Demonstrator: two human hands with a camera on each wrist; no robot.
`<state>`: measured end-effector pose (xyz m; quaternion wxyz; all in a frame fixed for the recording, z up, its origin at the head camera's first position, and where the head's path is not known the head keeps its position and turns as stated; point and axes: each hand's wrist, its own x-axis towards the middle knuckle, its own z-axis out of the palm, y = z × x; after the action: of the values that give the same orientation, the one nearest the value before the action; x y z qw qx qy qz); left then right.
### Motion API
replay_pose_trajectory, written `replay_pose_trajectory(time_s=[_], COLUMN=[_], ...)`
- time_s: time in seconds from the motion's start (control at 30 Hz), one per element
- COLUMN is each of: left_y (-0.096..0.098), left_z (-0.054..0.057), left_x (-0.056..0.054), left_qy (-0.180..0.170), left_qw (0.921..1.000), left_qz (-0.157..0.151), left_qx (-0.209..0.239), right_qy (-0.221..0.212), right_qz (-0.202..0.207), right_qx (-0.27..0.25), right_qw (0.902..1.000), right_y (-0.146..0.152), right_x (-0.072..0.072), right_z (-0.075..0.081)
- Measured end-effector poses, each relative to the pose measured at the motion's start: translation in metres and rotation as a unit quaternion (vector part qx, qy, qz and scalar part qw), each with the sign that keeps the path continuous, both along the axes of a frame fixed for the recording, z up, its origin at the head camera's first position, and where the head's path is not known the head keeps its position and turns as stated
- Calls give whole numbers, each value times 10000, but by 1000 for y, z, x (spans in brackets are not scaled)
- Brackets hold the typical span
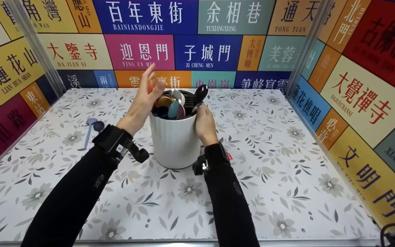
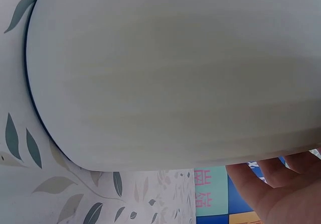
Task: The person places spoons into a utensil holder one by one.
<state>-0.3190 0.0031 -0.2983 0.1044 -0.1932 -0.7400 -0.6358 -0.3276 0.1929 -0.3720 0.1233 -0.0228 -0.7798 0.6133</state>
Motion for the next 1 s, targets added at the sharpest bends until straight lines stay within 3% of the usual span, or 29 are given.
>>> replay_pose_trajectory(time_s=[0.4,0.73,1.0], left_y=[-9,-34,-50], left_z=[-6,-32,-47], left_x=[-4,-13,-19], left_qy=[-40,251,455], left_qw=[9999,9969,9946], left_qz=[94,700,823], left_qx=[-29,-251,-449], right_qy=[7,-13,-4], right_qz=[-103,-45,-3], right_qx=[120,108,113], right_qw=[9999,9999,9999], right_y=[1,0,2], right_x=[1,0,1], right_z=[-1,-1,0])
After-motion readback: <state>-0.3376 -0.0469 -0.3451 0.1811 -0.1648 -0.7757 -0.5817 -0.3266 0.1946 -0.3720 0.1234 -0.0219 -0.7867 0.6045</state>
